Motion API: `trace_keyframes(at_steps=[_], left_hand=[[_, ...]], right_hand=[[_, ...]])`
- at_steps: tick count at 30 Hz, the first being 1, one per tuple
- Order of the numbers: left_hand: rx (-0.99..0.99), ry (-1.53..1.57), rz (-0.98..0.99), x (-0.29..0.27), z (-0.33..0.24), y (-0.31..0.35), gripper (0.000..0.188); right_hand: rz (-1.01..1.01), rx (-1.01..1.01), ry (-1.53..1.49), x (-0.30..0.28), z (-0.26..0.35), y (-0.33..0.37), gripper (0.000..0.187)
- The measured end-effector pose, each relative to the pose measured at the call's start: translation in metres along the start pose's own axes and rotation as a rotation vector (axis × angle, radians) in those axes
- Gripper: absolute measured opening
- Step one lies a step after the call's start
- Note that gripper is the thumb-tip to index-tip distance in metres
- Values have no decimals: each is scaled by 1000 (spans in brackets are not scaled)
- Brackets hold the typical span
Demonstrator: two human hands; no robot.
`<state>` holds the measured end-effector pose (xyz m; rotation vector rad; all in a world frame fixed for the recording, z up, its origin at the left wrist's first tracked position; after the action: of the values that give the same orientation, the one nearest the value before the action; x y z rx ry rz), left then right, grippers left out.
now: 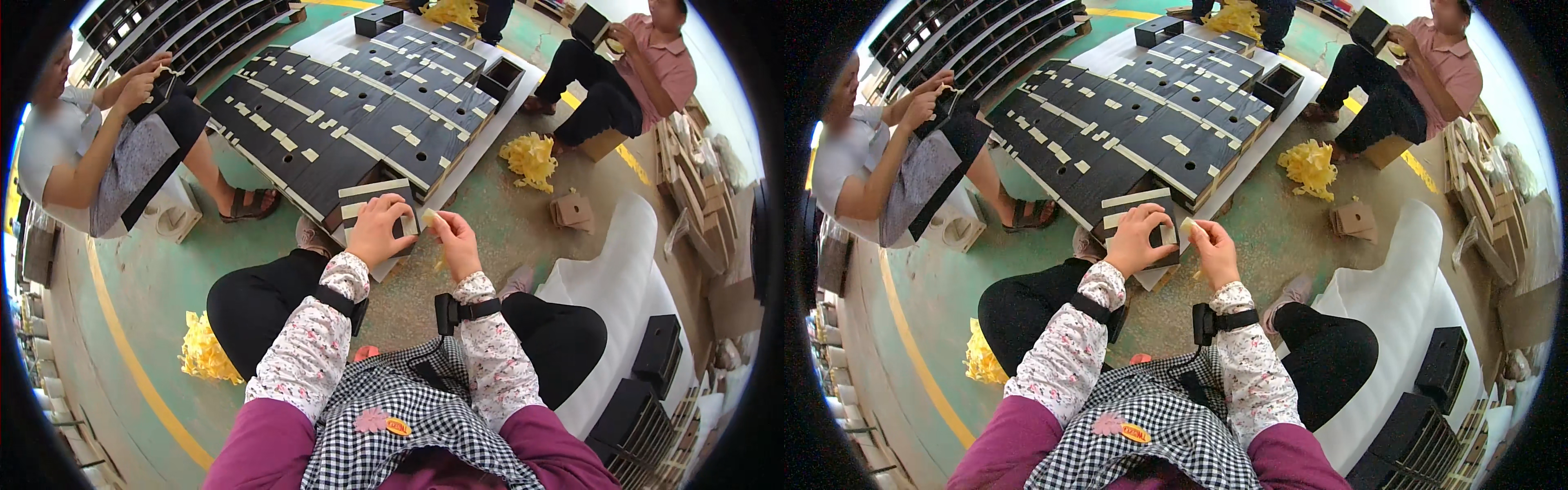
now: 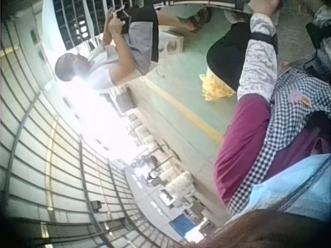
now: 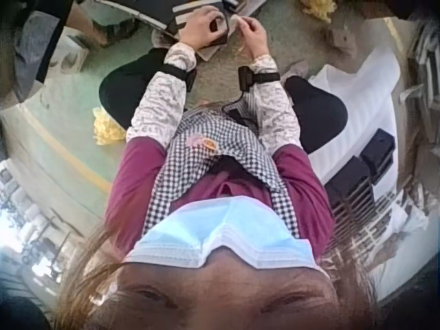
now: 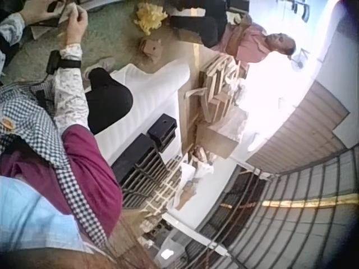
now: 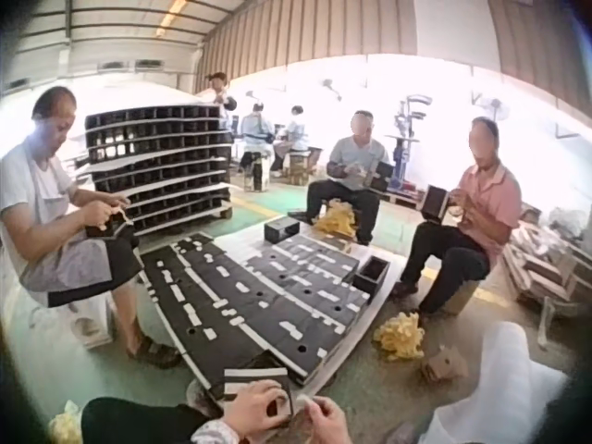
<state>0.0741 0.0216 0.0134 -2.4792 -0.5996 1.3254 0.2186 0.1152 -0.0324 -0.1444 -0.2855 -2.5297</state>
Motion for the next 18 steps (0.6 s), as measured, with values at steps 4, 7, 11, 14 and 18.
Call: trace_keyframes(at_steps=[4, 7, 11, 14, 18], left_hand=[[11, -34, 57, 4, 8, 3, 40], [-52, 39, 130, 2, 19, 2, 58], [5, -249, 267, -14, 24, 8, 87], [4, -283, 210, -9, 25, 17, 85], [-38, -327, 249, -9, 24, 19, 85]], right_hand=[[-65, -412, 507, 4, 14, -11, 16], [-70, -715, 873, 33, 49, 0, 12], [1, -919, 1176, 47, 47, -2, 7], [55, -925, 1264, 52, 40, 4, 5], [188, -857, 1257, 49, 46, 17, 5]])
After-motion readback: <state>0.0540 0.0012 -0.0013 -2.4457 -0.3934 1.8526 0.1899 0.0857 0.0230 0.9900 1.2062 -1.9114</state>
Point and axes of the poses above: each hand's wrist, its own y-axis away from the middle knuckle, its own x-axis out of the palm, z = x × y, the point moved 3 cm from there along -y, towards the middle knuckle
